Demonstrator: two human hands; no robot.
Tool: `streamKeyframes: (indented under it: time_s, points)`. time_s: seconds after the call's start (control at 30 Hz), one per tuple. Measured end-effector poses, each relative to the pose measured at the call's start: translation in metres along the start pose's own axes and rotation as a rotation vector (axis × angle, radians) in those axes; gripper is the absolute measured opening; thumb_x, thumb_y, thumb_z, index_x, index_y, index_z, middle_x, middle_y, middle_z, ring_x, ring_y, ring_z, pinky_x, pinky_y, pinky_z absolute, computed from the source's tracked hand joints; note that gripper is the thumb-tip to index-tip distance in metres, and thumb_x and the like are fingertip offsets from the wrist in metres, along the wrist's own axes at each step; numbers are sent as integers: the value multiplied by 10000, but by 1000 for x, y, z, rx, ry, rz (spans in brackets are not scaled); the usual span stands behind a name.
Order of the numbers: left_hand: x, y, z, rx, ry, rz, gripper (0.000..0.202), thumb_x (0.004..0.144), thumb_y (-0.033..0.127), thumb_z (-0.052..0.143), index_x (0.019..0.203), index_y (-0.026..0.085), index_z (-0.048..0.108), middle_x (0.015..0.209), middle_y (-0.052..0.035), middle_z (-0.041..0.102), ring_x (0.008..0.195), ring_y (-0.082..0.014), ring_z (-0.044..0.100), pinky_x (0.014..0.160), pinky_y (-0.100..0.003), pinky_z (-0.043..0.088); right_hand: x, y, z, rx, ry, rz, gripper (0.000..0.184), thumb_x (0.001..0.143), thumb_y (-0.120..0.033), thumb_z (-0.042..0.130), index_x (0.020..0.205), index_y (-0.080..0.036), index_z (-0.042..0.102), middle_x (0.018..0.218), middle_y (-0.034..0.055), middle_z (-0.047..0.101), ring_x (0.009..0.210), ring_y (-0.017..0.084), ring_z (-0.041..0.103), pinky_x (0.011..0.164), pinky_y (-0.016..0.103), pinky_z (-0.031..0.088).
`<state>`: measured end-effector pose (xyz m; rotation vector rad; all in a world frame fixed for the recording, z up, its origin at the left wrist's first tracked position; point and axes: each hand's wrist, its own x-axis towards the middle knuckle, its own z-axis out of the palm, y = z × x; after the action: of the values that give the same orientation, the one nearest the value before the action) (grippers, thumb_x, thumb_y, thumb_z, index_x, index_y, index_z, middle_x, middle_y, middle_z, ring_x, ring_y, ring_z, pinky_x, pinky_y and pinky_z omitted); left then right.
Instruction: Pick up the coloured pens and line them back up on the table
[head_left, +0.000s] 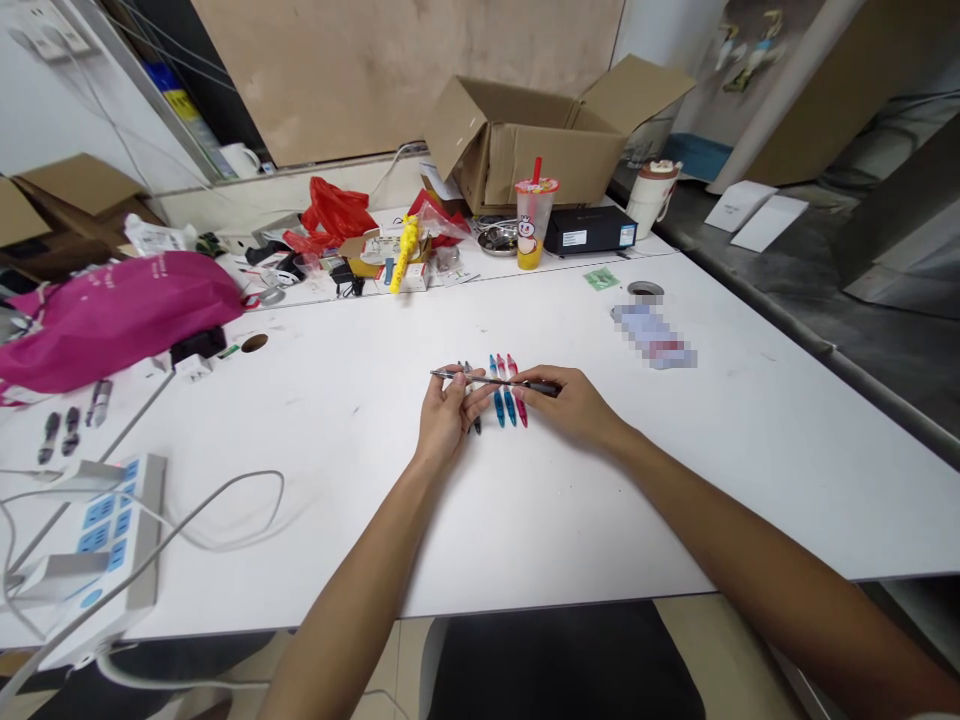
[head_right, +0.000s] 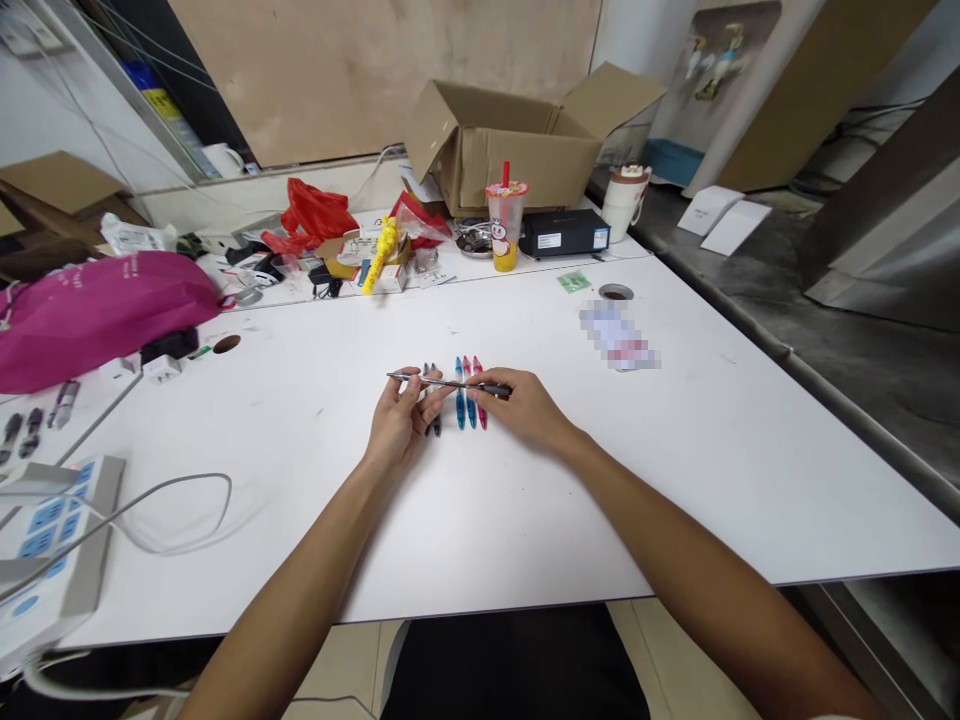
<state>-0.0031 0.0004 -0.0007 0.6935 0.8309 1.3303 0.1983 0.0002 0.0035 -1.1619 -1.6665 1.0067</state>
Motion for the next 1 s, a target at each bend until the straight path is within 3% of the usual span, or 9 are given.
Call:
streamKeyframes:
  time_s: [0.17, 0.27, 0.37, 0.5, 0.73, 1.0]
  points:
    - [-1, -2, 0, 48, -22, -3, 363, 846, 381, 814, 1051, 195, 580, 1082, -87, 763, 964, -207, 776, 744, -244, 602, -1, 4, 6, 34, -7, -59, 331, 908, -361, 682, 1216, -247, 721, 1092, 77, 731, 901, 209, 657, 790, 378, 520]
    - [-2, -3, 0, 95, -42, 1, 414, 823, 399, 831, 1081, 175, 596, 1102, -107, 766, 982, -209, 768, 764, -259, 609, -2, 5, 11, 117, 20, 13, 250, 898, -433, 707, 1020, -215, 704, 935, 51, 729, 780, 181, 642, 717, 347, 512]
    - [-2, -5, 0, 129, -48, 17, 453, 806, 412, 842, 1102, 174, 595, 1126, -118, 766, 995, -223, 767, 778, -288, 616, -3, 3, 14, 68, -6, 48, 336, 975, -508, 574, 850, -209, 658, 735, 18, 652, 644, 158, 567, 647, 338, 475]
    - [-2, -3, 0, 144, -27, 49, 436, 821, 414, 826, 1091, 195, 562, 1117, -115, 774, 1002, -233, 769, 784, -308, 614, -3, 4, 15, 111, 17, -19, 262, 938, -468, 634, 1034, -225, 623, 960, 50, 693, 857, 200, 634, 755, 354, 509]
    - [-1, 0, 0, 113, -9, 49, 325, 877, 370, 774, 1027, 212, 532, 1055, -83, 782, 937, -195, 778, 715, -248, 594, -3, 5, 15, 82, -16, -2, 235, 956, -435, 595, 1050, -221, 622, 983, 54, 692, 866, 201, 631, 777, 363, 500]
    - [0, -1, -1, 120, -26, 62, 331, 876, 377, 777, 1032, 215, 534, 1057, -89, 782, 943, -201, 780, 751, -270, 605, -4, 4, 16, 107, -52, 35, 226, 958, -434, 593, 1037, -224, 622, 960, 51, 696, 814, 191, 627, 740, 360, 504]
